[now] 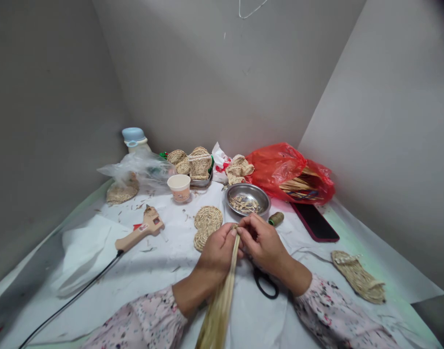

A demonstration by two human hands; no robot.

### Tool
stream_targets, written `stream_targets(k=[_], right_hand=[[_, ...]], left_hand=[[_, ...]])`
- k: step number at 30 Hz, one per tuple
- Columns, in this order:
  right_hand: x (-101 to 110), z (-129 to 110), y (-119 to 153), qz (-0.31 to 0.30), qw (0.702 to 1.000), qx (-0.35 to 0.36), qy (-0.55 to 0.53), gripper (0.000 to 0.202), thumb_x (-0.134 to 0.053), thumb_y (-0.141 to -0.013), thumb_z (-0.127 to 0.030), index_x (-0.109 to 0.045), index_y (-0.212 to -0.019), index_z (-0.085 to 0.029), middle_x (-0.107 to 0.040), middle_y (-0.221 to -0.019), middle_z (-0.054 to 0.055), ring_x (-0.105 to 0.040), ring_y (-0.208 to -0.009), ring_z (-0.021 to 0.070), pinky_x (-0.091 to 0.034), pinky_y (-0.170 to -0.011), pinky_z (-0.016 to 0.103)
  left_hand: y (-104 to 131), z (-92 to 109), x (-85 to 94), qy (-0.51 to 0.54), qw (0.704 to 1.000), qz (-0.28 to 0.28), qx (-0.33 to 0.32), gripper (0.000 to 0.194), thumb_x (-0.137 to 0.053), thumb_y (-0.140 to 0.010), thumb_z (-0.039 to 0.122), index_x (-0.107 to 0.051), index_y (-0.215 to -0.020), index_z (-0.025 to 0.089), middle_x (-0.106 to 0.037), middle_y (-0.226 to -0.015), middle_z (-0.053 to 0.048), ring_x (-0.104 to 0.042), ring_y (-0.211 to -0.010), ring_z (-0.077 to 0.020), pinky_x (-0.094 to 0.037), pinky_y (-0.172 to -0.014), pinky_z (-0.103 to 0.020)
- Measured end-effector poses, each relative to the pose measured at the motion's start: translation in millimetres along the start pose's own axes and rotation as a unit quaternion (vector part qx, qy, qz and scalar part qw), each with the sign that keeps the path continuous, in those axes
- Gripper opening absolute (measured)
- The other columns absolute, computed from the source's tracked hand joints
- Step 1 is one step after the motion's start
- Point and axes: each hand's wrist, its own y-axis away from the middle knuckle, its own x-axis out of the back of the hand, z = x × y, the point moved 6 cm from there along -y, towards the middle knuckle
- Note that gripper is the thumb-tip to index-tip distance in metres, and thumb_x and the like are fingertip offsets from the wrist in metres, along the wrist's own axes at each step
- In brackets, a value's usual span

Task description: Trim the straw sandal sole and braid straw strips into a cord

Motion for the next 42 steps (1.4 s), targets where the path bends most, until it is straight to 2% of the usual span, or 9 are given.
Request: stream_targets(k=[7, 15, 22, 25, 29, 33, 38, 40, 42], right_hand=[[-4, 22, 0, -0.024, 0.979, -0.104, -0.172, 0.019, -0.056, -0.087, -0.033, -0.056, -0.098, -0.018, -0.057, -0.077, 0.000, -0.051, -0.062, 0.0118, -0.042, -0.057, 0.024], [-2, 18, -1, -0.015, 0.981, -0.098, -0.169, 0.017, -0.058, -0.085, -0.033, -0.063, -0.091, -0.017, -0.062, -0.082, 0.004, -0.054, -0.065, 0.0129, -0.045, -0.058, 0.025], [-4, 16, -1, -0.024, 0.978, -0.109, -0.176, 0.014, -0.058, -0.085, -0.030, -0.062, -0.084, -0.017, -0.060, -0.073, 0.001, -0.052, -0.059, 0.0117, -0.043, -0.055, 0.024], [-3, 14, -1, -0.024, 0.987, -0.085, -0.133, 0.011, -0.056, -0.086, -0.027, -0.061, -0.084, -0.018, -0.059, -0.072, 0.001, -0.051, -0.060, 0.0120, -0.041, -0.055, 0.023], [-2, 9, 0, -0.027, 0.995, -0.050, -0.087, 0.008, -0.054, -0.086, -0.023, -0.059, -0.082, -0.019, -0.056, -0.073, 0.000, -0.051, -0.063, 0.0126, -0.041, -0.058, 0.024], [0, 3, -1, -0.028, 0.998, -0.029, -0.051, 0.005, -0.053, -0.086, -0.021, -0.057, -0.082, -0.019, -0.055, -0.074, 0.000, -0.051, -0.065, 0.0134, -0.041, -0.060, 0.025], [-1, -1, -1, -0.028, 0.999, -0.003, -0.027, 0.005, -0.053, -0.086, -0.019, -0.056, -0.082, -0.019, -0.052, -0.072, 0.000, -0.049, -0.064, 0.0132, -0.040, -0.060, 0.026], [-2, -1, -1, -0.028, 0.999, -0.001, -0.033, 0.004, -0.053, -0.087, -0.020, -0.057, -0.087, -0.019, -0.053, -0.075, 0.000, -0.050, -0.065, 0.0135, -0.041, -0.061, 0.026], [-2, -1, -1, -0.030, 0.999, 0.013, -0.039, 0.014, -0.053, -0.088, -0.020, -0.059, -0.100, -0.019, -0.057, -0.081, 0.003, -0.052, -0.070, 0.0146, -0.043, -0.065, 0.028]], left_hand=[[-1, 7, 4.1, 0.033, 0.999, 0.022, -0.026, 0.022, -0.044, -0.086, 0.033, -0.056, -0.089, 0.015, -0.048, -0.060, 0.005, -0.047, -0.051, -0.0109, -0.039, -0.055, -0.023], [-1, 6, 4.4, 0.060, 0.998, 0.028, -0.014, 0.040, -0.047, -0.085, 0.038, -0.057, -0.111, 0.010, -0.048, -0.060, 0.005, -0.047, -0.051, -0.0110, -0.038, -0.053, -0.023], [2, 5, -0.9, 0.060, 0.998, 0.006, 0.003, 0.033, -0.046, -0.085, 0.038, -0.059, -0.101, 0.012, -0.046, -0.056, 0.005, -0.044, -0.048, -0.0108, -0.036, -0.051, -0.023], [4, 9, -2.7, 0.054, 0.999, 0.000, -0.005, 0.024, -0.044, -0.085, 0.035, -0.057, -0.082, 0.015, -0.044, -0.053, 0.006, -0.043, -0.048, -0.0110, -0.035, -0.052, -0.024], [5, 12, -3.4, 0.007, 1.000, -0.009, -0.023, 0.027, -0.041, -0.086, 0.031, -0.047, -0.063, 0.019, -0.045, -0.051, 0.004, -0.044, -0.051, -0.0123, -0.034, -0.054, -0.024], [5, 7, -1.9, -0.048, 0.999, -0.009, -0.019, 0.028, -0.040, -0.087, 0.032, -0.045, -0.062, 0.021, -0.045, -0.049, 0.004, -0.044, -0.051, -0.0142, -0.034, -0.053, -0.026], [7, 11, 2.2, -0.098, 0.994, 0.027, -0.028, 0.026, -0.041, -0.085, 0.032, -0.049, -0.062, 0.022, -0.046, -0.049, 0.003, -0.045, -0.053, -0.0162, -0.033, -0.054, -0.026], [8, 12, 3.0, -0.092, 0.995, 0.037, -0.032, 0.025, -0.041, -0.084, 0.030, -0.050, -0.062, 0.022, -0.045, -0.048, 0.003, -0.045, -0.053, -0.0170, -0.033, -0.054, -0.026], [8, 12, 3.5, -0.087, 0.995, 0.043, -0.031, 0.024, -0.041, -0.082, 0.029, -0.049, -0.061, 0.022, -0.044, -0.048, 0.003, -0.044, -0.052, -0.0168, -0.032, -0.053, -0.026]])
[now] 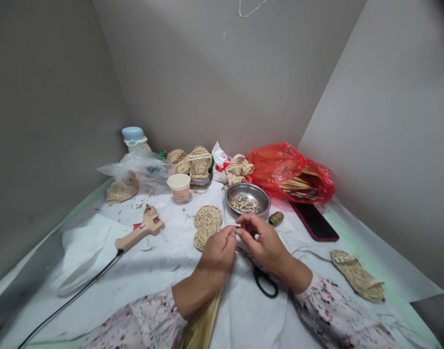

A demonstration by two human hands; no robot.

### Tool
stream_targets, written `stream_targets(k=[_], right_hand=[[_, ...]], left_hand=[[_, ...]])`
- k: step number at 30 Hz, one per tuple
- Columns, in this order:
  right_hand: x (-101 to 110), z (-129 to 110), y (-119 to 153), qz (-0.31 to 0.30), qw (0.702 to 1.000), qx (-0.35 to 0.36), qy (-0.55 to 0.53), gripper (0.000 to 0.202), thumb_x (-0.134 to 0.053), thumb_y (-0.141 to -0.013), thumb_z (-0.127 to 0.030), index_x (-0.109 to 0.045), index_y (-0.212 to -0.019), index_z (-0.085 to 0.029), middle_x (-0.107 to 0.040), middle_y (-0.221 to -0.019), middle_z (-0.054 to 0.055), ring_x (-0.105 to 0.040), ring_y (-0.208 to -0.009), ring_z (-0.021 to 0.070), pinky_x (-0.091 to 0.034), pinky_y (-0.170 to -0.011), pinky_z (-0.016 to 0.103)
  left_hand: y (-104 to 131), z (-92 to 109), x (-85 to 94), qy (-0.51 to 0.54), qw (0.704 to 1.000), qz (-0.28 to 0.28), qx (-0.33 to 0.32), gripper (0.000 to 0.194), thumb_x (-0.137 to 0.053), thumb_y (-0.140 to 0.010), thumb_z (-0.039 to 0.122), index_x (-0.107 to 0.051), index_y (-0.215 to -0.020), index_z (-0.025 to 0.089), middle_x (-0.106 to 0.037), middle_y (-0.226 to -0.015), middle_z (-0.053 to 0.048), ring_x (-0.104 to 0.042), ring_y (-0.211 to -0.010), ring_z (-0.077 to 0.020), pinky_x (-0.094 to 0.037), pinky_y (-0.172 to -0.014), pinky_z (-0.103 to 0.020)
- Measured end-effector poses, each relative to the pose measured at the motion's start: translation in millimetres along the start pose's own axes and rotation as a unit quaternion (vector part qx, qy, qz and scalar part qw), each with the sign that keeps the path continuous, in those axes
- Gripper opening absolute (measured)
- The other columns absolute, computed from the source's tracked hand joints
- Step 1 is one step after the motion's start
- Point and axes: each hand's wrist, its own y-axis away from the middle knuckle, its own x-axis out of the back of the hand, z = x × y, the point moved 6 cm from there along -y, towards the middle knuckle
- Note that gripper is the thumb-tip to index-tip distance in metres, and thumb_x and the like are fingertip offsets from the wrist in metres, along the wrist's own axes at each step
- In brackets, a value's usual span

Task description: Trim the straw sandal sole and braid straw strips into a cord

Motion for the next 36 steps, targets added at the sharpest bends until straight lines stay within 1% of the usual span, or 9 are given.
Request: stream_targets(k=[2, 5, 9, 12, 15, 20, 26, 31, 36], right_hand=[[0, -2, 0, -0.008, 0.999, 0.035, -0.002, 0.022, -0.051, -0.090, -0.019, -0.060, -0.110, -0.021, -0.059, -0.088, 0.005, -0.055, -0.079, 0.0165, -0.045, -0.073, 0.030], [0, -5, -1, -0.012, 0.997, 0.071, -0.001, 0.024, -0.048, -0.091, -0.017, -0.064, -0.107, -0.024, -0.060, -0.091, 0.006, -0.057, -0.087, 0.0182, -0.046, -0.078, 0.033], [3, -6, -2, 0.006, 0.997, 0.074, 0.013, 0.016, -0.051, -0.089, -0.017, -0.064, -0.097, -0.023, -0.060, -0.086, 0.005, -0.057, -0.085, 0.0188, -0.046, -0.077, 0.033], [4, -9, -2, 0.013, 0.996, 0.080, 0.024, 0.014, -0.049, -0.089, -0.015, -0.061, -0.093, -0.021, -0.058, -0.086, 0.005, -0.055, -0.083, 0.0187, -0.046, -0.076, 0.033], [3, -13, 0, 0.012, 0.996, 0.085, 0.033, 0.013, -0.046, -0.090, -0.014, -0.057, -0.093, -0.021, -0.055, -0.087, 0.006, -0.053, -0.083, 0.0184, -0.045, -0.075, 0.032], [1, -16, 1, -0.003, 0.996, 0.082, 0.040, 0.014, -0.043, -0.090, -0.012, -0.053, -0.091, -0.021, -0.052, -0.086, 0.005, -0.052, -0.082, 0.0178, -0.044, -0.074, 0.031], [2, -18, 1, 0.009, 0.996, 0.084, 0.025, 0.014, -0.043, -0.090, -0.011, -0.053, -0.090, -0.020, -0.052, -0.086, 0.005, -0.051, -0.082, 0.0174, -0.042, -0.074, 0.031], [2, -7, 0, -0.007, 1.000, 0.028, -0.002, 0.012, -0.046, -0.088, -0.012, -0.056, -0.089, -0.019, -0.054, -0.083, 0.003, -0.052, -0.078, 0.0158, -0.042, -0.072, 0.029], [0, 7, 0, -0.013, 0.998, -0.043, -0.039, 0.006, -0.054, -0.084, -0.018, -0.057, -0.089, -0.018, -0.056, -0.077, 0.001, -0.053, -0.065, 0.0132, -0.042, -0.059, 0.026]], left_hand=[[-1, -1, 0.3, 0.006, 1.000, 0.004, 0.001, 0.022, -0.041, -0.081, 0.027, -0.047, -0.060, 0.023, -0.043, -0.047, 0.004, -0.043, -0.050, -0.0162, -0.032, -0.052, -0.026], [-2, -5, -0.5, 0.026, 1.000, -0.001, 0.009, 0.020, -0.041, -0.079, 0.025, -0.045, -0.060, 0.022, -0.041, -0.047, 0.005, -0.040, -0.048, -0.0148, -0.031, -0.050, -0.026], [-4, -9, -4.4, 0.084, 0.995, -0.025, 0.038, 0.016, -0.041, -0.077, 0.027, -0.041, -0.062, 0.022, -0.038, -0.049, 0.006, -0.036, -0.044, -0.0120, -0.027, -0.046, -0.025], [-5, -10, -7.8, 0.129, 0.989, -0.045, 0.058, 0.011, -0.041, -0.077, 0.028, -0.045, -0.069, 0.020, -0.037, -0.050, 0.007, -0.035, -0.042, -0.0105, -0.026, -0.044, -0.024], [-5, -9, -9.1, 0.156, 0.984, -0.052, 0.064, 0.013, -0.041, -0.080, 0.030, -0.047, -0.077, 0.019, -0.036, -0.050, 0.008, -0.034, -0.041, -0.0095, -0.027, -0.043, -0.023], [-6, -11, -9.9, 0.173, 0.980, -0.056, 0.080, 0.022, -0.037, -0.084, 0.034, -0.038, -0.066, 0.021, -0.031, -0.050, 0.008, -0.032, -0.038, -0.0078, -0.028, -0.041, -0.022], [-8, -14, -12.9, 0.226, 0.967, -0.087, 0.081, 0.014, -0.042, -0.077, 0.030, -0.044, -0.068, 0.020, -0.033, -0.056, 0.007, -0.028, -0.044, -0.0080, -0.028, -0.041, -0.022], [-10, -19, -14.0, 0.187, 0.974, -0.092, 0.087, 0.017, -0.041, -0.079, 0.031, -0.039, -0.066, 0.021, -0.029, -0.053, 0.008, -0.029, -0.044, -0.0087, -0.028, -0.045, -0.023], [-6, -10, -7.7, 0.056, 0.996, -0.060, 0.041, 0.024, -0.040, -0.084, 0.036, -0.037, -0.064, 0.022, -0.036, -0.053, 0.006, -0.037, -0.048, -0.0125, -0.029, -0.050, -0.026]])
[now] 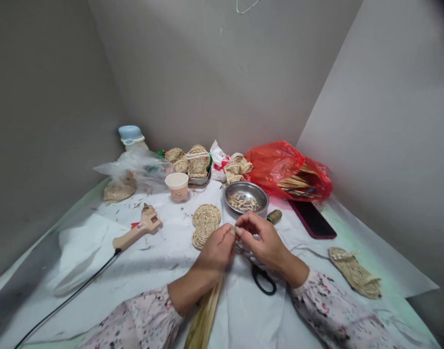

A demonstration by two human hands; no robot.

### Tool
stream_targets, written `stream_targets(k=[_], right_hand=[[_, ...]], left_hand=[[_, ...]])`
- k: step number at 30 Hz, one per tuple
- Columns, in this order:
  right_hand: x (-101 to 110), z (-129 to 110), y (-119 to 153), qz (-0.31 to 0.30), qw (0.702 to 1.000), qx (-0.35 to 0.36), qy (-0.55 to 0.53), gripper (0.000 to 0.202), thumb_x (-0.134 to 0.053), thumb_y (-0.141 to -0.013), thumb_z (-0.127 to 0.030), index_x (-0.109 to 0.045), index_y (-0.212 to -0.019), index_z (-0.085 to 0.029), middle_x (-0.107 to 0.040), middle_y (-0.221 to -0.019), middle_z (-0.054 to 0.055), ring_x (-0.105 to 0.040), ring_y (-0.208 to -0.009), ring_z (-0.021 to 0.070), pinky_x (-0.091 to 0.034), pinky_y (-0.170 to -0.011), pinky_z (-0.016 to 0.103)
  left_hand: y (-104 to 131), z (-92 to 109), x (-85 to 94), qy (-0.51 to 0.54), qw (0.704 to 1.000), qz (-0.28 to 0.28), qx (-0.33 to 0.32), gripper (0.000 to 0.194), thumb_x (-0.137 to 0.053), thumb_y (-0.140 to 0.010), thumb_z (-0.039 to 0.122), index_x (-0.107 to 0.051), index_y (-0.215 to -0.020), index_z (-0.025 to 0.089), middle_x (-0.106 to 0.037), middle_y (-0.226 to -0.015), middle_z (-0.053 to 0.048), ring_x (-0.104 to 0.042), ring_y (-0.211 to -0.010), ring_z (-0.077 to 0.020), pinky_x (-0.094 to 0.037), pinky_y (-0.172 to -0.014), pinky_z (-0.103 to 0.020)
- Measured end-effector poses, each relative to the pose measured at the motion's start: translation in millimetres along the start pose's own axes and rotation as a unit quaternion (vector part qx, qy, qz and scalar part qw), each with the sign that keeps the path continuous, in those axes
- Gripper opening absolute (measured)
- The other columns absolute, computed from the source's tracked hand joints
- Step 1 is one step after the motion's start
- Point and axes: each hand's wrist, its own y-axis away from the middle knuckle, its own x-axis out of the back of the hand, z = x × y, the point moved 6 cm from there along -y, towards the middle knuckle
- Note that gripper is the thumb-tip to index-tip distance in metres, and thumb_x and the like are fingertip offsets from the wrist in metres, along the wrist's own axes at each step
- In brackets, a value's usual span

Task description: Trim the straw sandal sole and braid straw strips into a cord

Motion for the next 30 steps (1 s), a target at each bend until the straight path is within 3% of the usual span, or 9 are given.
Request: stream_targets(k=[5, 9, 12, 15, 20, 24, 30], right_hand=[[-1, 6, 1, 0.020, 0.999, -0.034, -0.005, 0.003, -0.055, -0.080, -0.017, -0.057, -0.083, -0.018, -0.059, -0.072, 0.000, -0.053, -0.061, 0.0126, -0.042, -0.056, 0.025], [-3, 12, 1, 0.012, 0.994, -0.086, -0.062, 0.005, -0.053, -0.077, -0.015, -0.056, -0.080, -0.018, -0.057, -0.065, -0.002, -0.051, -0.054, 0.0110, -0.040, -0.051, 0.023], [-7, 16, 1, -0.015, 0.981, -0.134, -0.139, 0.004, -0.052, -0.076, -0.017, -0.055, -0.079, -0.018, -0.054, -0.058, -0.004, -0.049, -0.049, 0.0102, -0.039, -0.046, 0.022], [-8, 16, 0, -0.026, 0.968, -0.157, -0.197, 0.002, -0.053, -0.076, -0.019, -0.054, -0.077, -0.018, -0.052, -0.055, -0.005, -0.048, -0.045, 0.0091, -0.037, -0.044, 0.020], [-9, 13, 0, -0.033, 0.960, -0.142, -0.238, 0.005, -0.054, -0.077, -0.022, -0.051, -0.078, -0.018, -0.052, -0.054, -0.006, -0.047, -0.044, 0.0079, -0.037, -0.044, 0.020], [-9, 11, 1, -0.046, 0.962, -0.126, -0.238, 0.006, -0.054, -0.079, -0.023, -0.051, -0.079, -0.018, -0.054, -0.054, -0.005, -0.047, -0.045, 0.0082, -0.038, -0.045, 0.020], [-8, 14, 0, -0.044, 0.962, -0.142, -0.228, 0.006, -0.056, -0.078, -0.023, -0.053, -0.076, -0.018, -0.056, -0.055, -0.004, -0.049, -0.045, 0.0085, -0.038, -0.045, 0.020]], left_hand=[[6, 10, 1.5, -0.141, 0.990, 0.012, -0.029, 0.024, -0.036, -0.088, 0.033, -0.041, -0.067, 0.022, -0.043, -0.055, 0.004, -0.042, -0.056, -0.0154, -0.030, -0.057, -0.027], [6, 9, 1.3, -0.161, 0.986, 0.018, -0.042, 0.026, -0.035, -0.089, 0.033, -0.040, -0.066, 0.022, -0.043, -0.055, 0.004, -0.043, -0.057, -0.0154, -0.031, -0.058, -0.028], [5, 4, -1.1, -0.107, 0.993, 0.008, -0.039, 0.028, -0.037, -0.089, 0.035, -0.040, -0.065, 0.022, -0.044, -0.052, 0.004, -0.044, -0.054, -0.0146, -0.032, -0.058, -0.027], [1, -3, -5.6, 0.024, 0.999, -0.022, -0.013, 0.027, -0.042, -0.085, 0.038, -0.041, -0.064, 0.021, -0.042, -0.050, 0.005, -0.042, -0.046, -0.0118, -0.032, -0.051, -0.025], [-3, -12, -10.5, 0.220, 0.969, -0.059, 0.096, 0.027, -0.046, -0.080, 0.040, -0.049, -0.068, 0.017, -0.038, -0.052, 0.006, -0.037, -0.039, -0.0071, -0.025, -0.042, -0.021], [-1, -11, -10.1, 0.253, 0.957, -0.068, 0.127, 0.020, -0.049, -0.076, 0.031, -0.051, -0.064, 0.015, -0.035, -0.051, 0.006, -0.035, -0.040, -0.0055, -0.025, -0.041, -0.019], [-3, -8, -10.8, 0.237, 0.964, -0.081, 0.090, 0.020, -0.052, -0.077, 0.029, -0.050, -0.062, 0.015, -0.031, -0.053, 0.007, -0.030, -0.044, -0.0051, -0.026, -0.043, -0.018]])
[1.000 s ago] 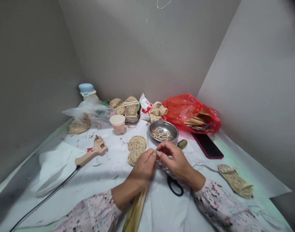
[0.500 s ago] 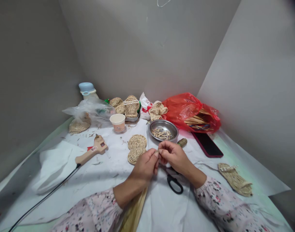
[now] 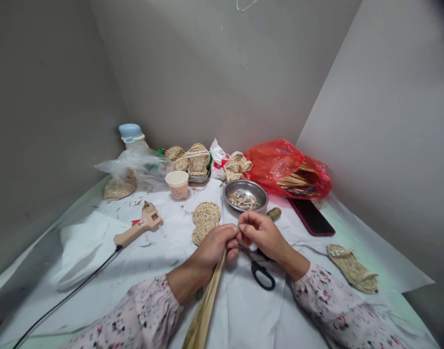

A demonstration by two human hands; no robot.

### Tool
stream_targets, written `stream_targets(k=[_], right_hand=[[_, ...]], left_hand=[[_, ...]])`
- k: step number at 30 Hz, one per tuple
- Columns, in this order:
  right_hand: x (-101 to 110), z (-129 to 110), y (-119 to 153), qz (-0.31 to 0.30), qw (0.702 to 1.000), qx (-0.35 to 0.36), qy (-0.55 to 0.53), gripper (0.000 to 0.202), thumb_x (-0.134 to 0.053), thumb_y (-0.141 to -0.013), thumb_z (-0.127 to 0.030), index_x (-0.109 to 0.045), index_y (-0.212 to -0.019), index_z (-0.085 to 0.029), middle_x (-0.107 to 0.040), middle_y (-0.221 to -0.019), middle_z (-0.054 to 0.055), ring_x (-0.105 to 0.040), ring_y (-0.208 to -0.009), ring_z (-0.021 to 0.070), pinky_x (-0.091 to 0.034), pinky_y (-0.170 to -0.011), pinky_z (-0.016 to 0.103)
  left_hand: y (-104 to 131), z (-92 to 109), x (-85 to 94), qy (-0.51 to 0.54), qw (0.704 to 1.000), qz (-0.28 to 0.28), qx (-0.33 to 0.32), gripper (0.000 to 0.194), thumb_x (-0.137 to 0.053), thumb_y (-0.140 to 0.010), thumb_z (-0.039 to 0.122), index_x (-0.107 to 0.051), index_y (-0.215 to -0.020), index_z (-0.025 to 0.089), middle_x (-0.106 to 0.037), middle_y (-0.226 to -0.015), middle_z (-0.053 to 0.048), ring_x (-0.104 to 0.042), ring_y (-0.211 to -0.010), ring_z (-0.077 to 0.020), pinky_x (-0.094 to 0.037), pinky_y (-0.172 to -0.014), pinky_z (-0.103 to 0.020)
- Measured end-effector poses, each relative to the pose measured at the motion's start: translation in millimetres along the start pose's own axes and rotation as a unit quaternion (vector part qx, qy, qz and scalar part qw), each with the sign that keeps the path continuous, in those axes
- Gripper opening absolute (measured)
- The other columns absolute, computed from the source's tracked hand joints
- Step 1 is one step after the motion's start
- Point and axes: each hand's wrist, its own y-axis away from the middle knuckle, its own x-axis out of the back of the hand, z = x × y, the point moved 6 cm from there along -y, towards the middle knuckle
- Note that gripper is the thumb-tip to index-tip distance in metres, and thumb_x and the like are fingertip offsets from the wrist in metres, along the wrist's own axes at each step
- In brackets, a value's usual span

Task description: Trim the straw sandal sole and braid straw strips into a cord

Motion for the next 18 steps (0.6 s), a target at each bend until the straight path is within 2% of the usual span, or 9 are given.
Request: stream_targets(k=[3, 6, 10, 15, 18], right_hand=[[1, 4, -1, -0.002, 1.000, -0.005, -0.025, 0.008, -0.056, -0.079, -0.025, -0.053, -0.081, -0.018, -0.057, -0.056, -0.004, -0.049, -0.045, 0.0092, -0.039, -0.046, 0.021], [2, 7, -1, -0.008, 1.000, -0.001, -0.023, 0.014, -0.051, -0.086, -0.033, -0.052, -0.082, -0.019, -0.054, -0.055, -0.004, -0.048, -0.044, 0.0104, -0.039, -0.047, 0.023], [3, 5, 1, -0.003, 0.997, 0.023, 0.079, 0.035, -0.041, -0.093, -0.042, -0.044, -0.066, -0.020, -0.047, -0.052, -0.004, -0.044, -0.046, 0.0105, -0.034, -0.047, 0.023], [0, -11, 3, -0.001, 0.966, 0.103, 0.239, 0.030, -0.043, -0.090, -0.027, -0.039, -0.061, -0.020, -0.041, -0.055, -0.004, -0.039, -0.053, 0.0103, -0.029, -0.052, 0.024], [-1, -13, 4, -0.003, 0.962, 0.110, 0.249, 0.028, -0.041, -0.089, -0.022, -0.040, -0.061, -0.020, -0.044, -0.056, -0.004, -0.040, -0.053, 0.0105, -0.030, -0.054, 0.024]], left_hand=[[-1, 4, 0.8, -0.018, 1.000, 0.010, -0.022, 0.023, -0.051, -0.078, 0.031, -0.046, -0.061, 0.016, -0.030, -0.053, 0.007, -0.029, -0.045, -0.0055, -0.025, -0.044, -0.018], [0, 7, 2.3, -0.043, 0.998, 0.025, -0.043, 0.022, -0.050, -0.080, 0.032, -0.047, -0.063, 0.017, -0.029, -0.052, 0.008, -0.027, -0.045, -0.0062, -0.024, -0.044, -0.019], [0, 7, 2.9, -0.095, 0.993, 0.027, -0.067, 0.020, -0.049, -0.079, 0.030, -0.046, -0.064, 0.018, -0.032, -0.051, 0.007, -0.029, -0.046, -0.0077, -0.024, -0.045, -0.021], [-1, 1, 3.4, -0.148, 0.987, 0.027, -0.062, 0.023, -0.049, -0.079, 0.033, -0.047, -0.062, 0.018, -0.035, -0.051, 0.006, -0.031, -0.047, -0.0085, -0.023, -0.046, -0.022], [0, -1, 2.3, -0.143, 0.988, 0.024, -0.045, 0.024, -0.050, -0.079, 0.034, -0.047, -0.062, 0.018, -0.035, -0.050, 0.006, -0.032, -0.044, -0.0083, -0.024, -0.045, -0.022]])
